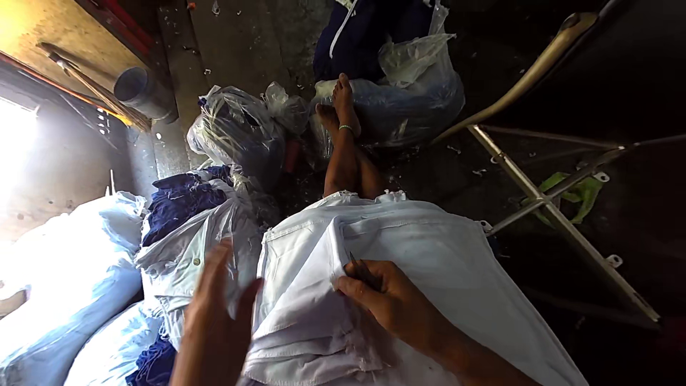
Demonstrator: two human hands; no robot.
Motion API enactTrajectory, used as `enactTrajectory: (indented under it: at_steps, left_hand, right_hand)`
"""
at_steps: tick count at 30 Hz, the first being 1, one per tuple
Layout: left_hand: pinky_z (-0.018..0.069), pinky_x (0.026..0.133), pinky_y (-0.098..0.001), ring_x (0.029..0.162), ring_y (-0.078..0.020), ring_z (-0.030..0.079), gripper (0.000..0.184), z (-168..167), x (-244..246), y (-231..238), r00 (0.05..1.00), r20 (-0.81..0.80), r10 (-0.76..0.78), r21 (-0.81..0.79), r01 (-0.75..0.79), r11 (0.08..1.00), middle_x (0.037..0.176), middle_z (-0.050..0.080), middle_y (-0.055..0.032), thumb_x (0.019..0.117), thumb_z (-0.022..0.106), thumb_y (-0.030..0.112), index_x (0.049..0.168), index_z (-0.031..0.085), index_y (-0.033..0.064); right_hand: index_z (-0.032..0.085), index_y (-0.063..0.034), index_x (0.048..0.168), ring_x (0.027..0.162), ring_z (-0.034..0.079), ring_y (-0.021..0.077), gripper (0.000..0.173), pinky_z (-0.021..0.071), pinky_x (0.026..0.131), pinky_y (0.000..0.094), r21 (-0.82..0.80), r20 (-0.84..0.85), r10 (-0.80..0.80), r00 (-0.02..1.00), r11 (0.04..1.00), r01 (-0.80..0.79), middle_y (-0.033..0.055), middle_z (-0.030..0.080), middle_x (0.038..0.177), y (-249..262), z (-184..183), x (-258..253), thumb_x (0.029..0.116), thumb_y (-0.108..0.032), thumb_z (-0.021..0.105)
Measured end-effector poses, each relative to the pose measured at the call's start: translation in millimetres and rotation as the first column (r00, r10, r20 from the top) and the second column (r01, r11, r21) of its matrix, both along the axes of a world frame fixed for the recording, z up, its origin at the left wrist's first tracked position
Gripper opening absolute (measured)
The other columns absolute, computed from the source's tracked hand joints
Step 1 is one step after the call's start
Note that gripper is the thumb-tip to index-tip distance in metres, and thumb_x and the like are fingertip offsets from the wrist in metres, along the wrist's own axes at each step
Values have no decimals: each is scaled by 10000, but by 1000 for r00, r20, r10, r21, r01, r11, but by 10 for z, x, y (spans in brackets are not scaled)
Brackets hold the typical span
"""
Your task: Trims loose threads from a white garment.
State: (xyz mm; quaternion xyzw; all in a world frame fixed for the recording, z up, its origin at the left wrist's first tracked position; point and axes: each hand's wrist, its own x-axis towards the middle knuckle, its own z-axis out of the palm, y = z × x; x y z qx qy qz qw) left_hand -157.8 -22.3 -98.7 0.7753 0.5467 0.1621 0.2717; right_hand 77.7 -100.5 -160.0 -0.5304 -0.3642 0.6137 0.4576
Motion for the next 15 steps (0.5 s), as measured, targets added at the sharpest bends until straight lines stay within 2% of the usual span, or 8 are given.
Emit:
enactTrajectory:
  at_steps: [2, 3, 6, 7, 8, 10, 15]
  left_hand:
    - [565, 920, -378, 1137, -230, 656, 399, -121, 205, -127, 988, 110, -111, 12, 110, 994, 1300, 641, -195, 955, 686, 272, 1217, 670, -28]
    - [554, 852, -280, 1051, -143, 657, 304, -190, 329, -224, 972, 184, -145, 21, 143, 989, 1212, 675, -146, 945, 705, 268, 1114, 711, 16]
    - [484, 687, -126, 832, -6, 603, 175, -408, 592, -384, 924, 335, -186, 65, 174, 983, 1051, 702, -64, 923, 727, 198, 1016, 743, 51]
    - [488, 650, -106, 771, 19, 598, 146, -459, 618, -396, 912, 368, -180, 75, 164, 984, 1007, 711, -43, 919, 729, 173, 987, 748, 45]
    - [523, 657, -109, 761, 20, 627, 126, -480, 620, -395, 904, 391, -175, 74, 158, 985, 980, 722, -32, 927, 723, 160, 959, 752, 42]
    - [590, 716, -148, 797, -8, 690, 130, -476, 595, -388, 892, 421, -166, 47, 161, 986, 971, 743, -24, 954, 698, 159, 931, 754, 43]
    - [642, 740, -236, 825, -81, 742, 162, -449, 537, -356, 879, 465, -107, -50, 147, 988, 958, 759, -22, 1007, 610, 137, 948, 722, 37]
  right_hand:
    - [610, -148, 795, 535, 383, -85, 237, 313, 498, 108, 71, 27, 26, 999, 997, -28, -145, 439, 629, -1, -3, -9, 1016, -204, 547]
    - [623, -126, 807, 550, 393, -90, 241, 321, 510, 100, 105, 41, 34, 999, 994, -38, -139, 452, 638, -19, -11, -12, 1022, -198, 541]
    - [602, -97, 809, 547, 386, -80, 287, 311, 507, 105, 203, 108, 36, 994, 977, -58, -110, 432, 626, -48, -51, 2, 1052, -214, 506]
    - [601, -92, 800, 536, 378, -73, 307, 301, 499, 111, 226, 134, 18, 991, 973, -48, -101, 419, 613, -60, -69, 5, 1059, -222, 500]
    - [612, -86, 798, 529, 376, -69, 327, 297, 492, 111, 244, 162, -4, 987, 969, -36, -94, 415, 604, -72, -85, 10, 1066, -233, 497]
    - [625, -85, 799, 527, 385, -61, 353, 305, 490, 113, 256, 218, -30, 975, 966, -27, -83, 421, 602, -94, -98, 16, 1076, -259, 490]
    - [649, -105, 826, 532, 414, -56, 364, 327, 487, 119, 192, 265, -23, 964, 981, -29, -88, 458, 614, -72, -77, -8, 1072, -320, 490]
